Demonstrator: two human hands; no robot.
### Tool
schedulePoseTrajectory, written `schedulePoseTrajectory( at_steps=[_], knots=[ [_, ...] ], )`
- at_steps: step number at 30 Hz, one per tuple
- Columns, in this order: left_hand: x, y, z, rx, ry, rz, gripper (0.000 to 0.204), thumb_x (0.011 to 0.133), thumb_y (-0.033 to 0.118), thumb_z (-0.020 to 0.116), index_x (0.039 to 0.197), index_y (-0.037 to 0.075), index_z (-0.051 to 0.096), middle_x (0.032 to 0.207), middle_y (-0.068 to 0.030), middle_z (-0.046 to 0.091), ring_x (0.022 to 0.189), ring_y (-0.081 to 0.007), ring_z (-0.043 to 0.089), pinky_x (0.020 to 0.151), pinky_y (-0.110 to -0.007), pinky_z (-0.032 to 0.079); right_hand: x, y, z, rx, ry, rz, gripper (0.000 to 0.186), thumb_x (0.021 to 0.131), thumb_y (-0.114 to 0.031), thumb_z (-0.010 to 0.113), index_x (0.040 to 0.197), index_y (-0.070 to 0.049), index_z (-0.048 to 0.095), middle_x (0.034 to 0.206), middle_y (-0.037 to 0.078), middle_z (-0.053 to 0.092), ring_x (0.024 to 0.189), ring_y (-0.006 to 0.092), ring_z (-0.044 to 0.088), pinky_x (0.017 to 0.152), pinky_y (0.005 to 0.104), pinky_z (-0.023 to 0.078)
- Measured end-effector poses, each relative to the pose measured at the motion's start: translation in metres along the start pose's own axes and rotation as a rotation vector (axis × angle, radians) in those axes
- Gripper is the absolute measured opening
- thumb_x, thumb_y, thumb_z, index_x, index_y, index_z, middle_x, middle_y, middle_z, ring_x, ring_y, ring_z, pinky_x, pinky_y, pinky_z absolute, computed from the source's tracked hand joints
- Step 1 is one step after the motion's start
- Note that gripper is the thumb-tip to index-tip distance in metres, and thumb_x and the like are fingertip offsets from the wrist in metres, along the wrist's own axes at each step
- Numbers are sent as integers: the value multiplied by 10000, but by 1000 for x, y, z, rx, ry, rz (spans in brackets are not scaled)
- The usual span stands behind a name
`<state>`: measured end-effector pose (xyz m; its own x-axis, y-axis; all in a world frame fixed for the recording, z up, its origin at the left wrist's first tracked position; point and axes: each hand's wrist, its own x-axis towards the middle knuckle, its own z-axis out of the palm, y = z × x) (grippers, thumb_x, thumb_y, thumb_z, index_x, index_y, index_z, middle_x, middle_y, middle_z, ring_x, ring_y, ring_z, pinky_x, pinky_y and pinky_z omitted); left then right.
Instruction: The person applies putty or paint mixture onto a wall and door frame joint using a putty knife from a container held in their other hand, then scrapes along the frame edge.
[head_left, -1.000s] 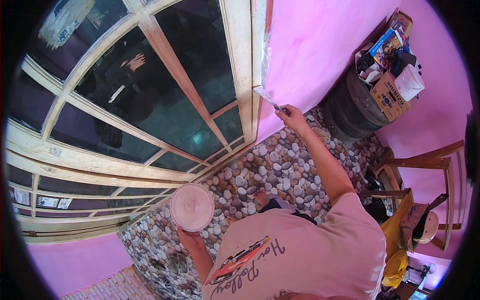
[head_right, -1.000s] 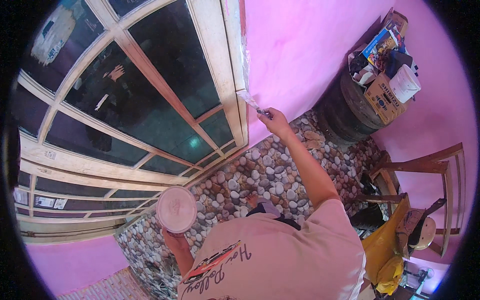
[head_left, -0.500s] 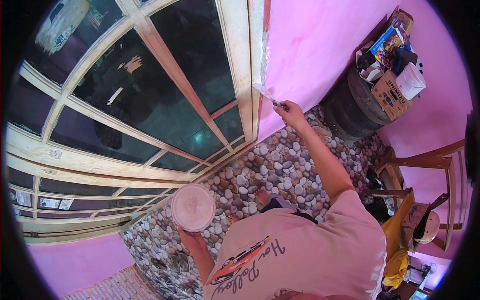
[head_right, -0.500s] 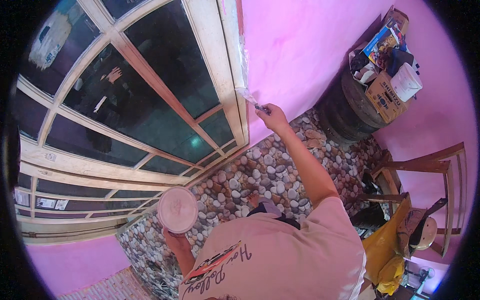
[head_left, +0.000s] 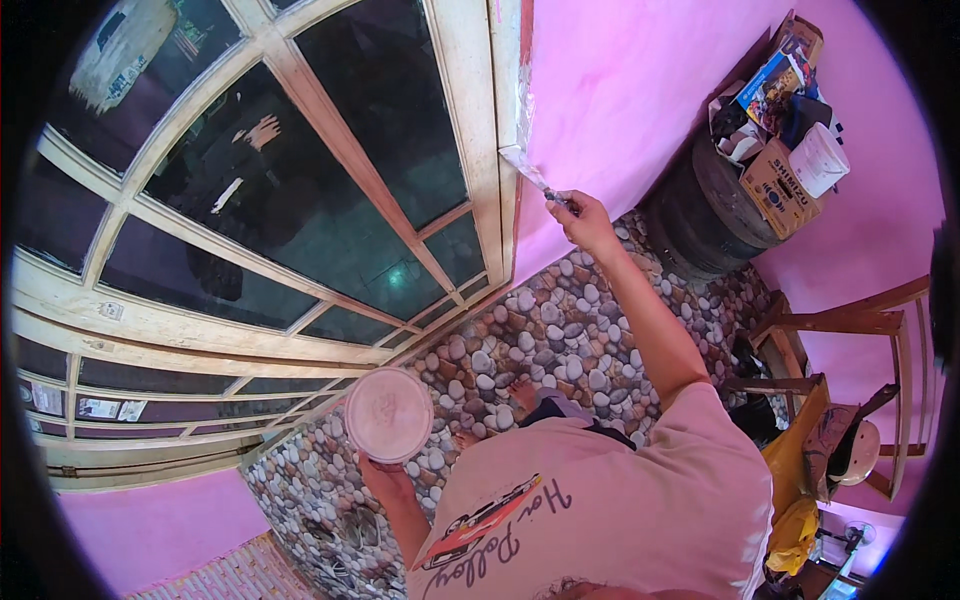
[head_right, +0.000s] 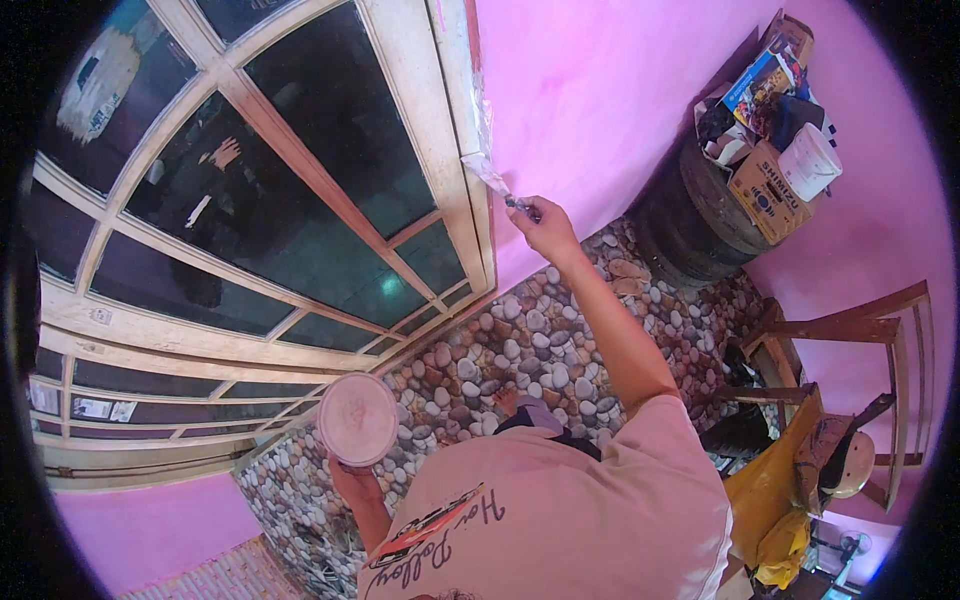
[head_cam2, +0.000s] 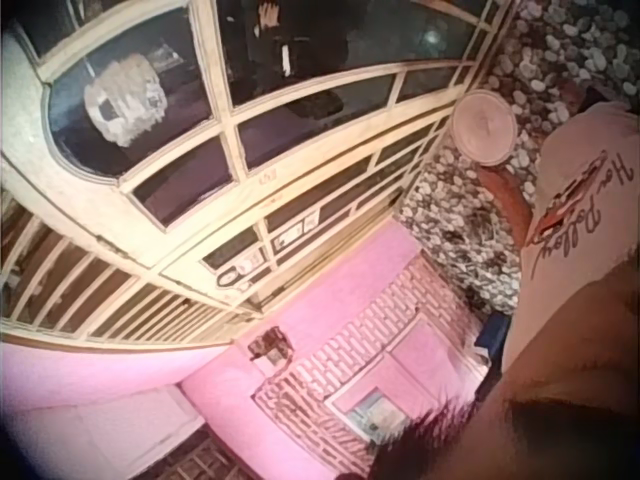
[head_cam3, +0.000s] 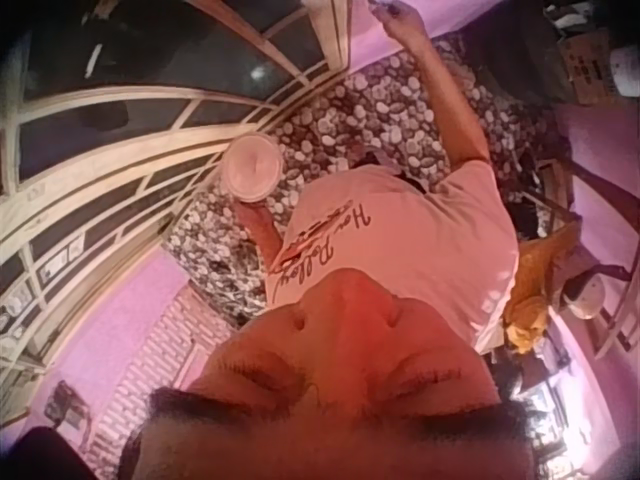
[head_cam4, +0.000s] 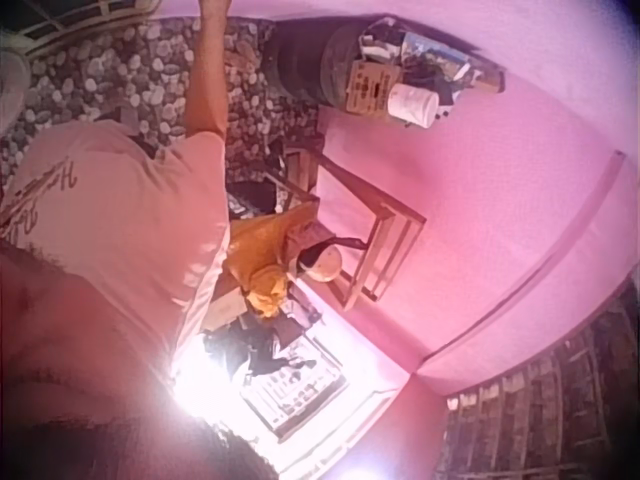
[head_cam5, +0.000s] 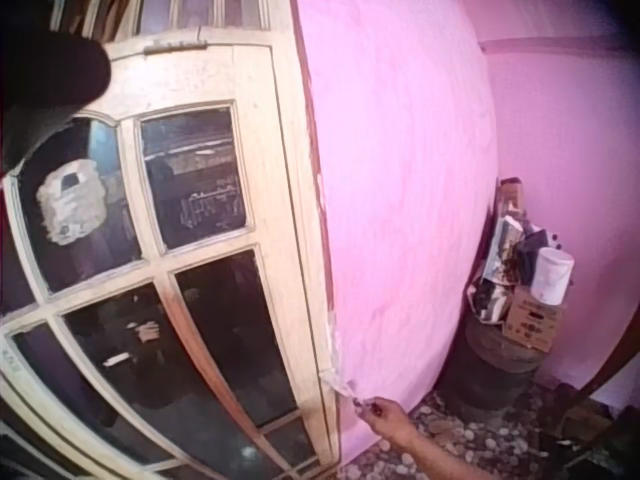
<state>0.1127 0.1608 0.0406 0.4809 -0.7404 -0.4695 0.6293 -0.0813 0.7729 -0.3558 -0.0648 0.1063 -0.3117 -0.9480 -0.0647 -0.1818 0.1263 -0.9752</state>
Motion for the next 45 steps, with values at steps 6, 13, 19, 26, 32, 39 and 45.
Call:
schedulePoseTrajectory(
  at_steps=[6,13,19,26,32,39,45],
  knots=[
    [0,-1,-2,-2,45,-25,400,966,271,441,1236,-20,496,1216,-156,588,1084,-250,604,873,-379,533,-4,4,-6,-39,-47,26,294,874,-284,674,919,3,631,657,-13,526,523,67,456,467,246,367],
    [0,-1,0,9,29,-43,414,972,283,423,1256,-10,485,1238,-159,574,1100,-257,595,885,-396,525,3,4,-12,103,-70,64,255,892,-271,663,845,-28,606,639,-24,509,488,48,429,415,216,314],
    [1,0,0,11,13,-31,422,971,291,419,1257,-14,482,1232,-156,577,1107,-254,591,880,-394,525,7,-4,-25,155,-127,137,285,903,-299,643,888,-15,627,671,-25,502,516,50,425,423,207,301],
    [-5,3,14,14,26,-16,408,974,290,419,1242,-9,490,1226,-151,580,1086,-253,602,861,-380,535,6,-2,-36,212,-127,146,288,919,-311,621,909,-23,642,668,-23,510,504,51,425,420,203,302],
    [-1,0,6,55,-19,-36,393,985,282,399,1238,-7,487,1208,-148,588,1057,-239,616,807,-357,555,10,-7,-30,103,-110,149,298,923,-315,614,881,-21,637,650,-23,507,492,52,422,415,217,306],
    [0,-2,7,34,-44,-21,412,991,303,398,1242,-11,488,1210,-151,590,1077,-241,611,833,-366,551,9,-6,-36,101,-114,87,319,931,-333,606,835,-29,622,623,-30,495,464,41,405,396,214,283],
    [-1,-2,9,18,-16,-25,410,988,306,409,1247,-1,491,1213,-145,592,1087,-238,607,846,-364,539,8,-7,-27,46,-59,101,311,930,-321,610,911,-14,650,625,-30,501,461,43,409,397,217,292]
  ],
)
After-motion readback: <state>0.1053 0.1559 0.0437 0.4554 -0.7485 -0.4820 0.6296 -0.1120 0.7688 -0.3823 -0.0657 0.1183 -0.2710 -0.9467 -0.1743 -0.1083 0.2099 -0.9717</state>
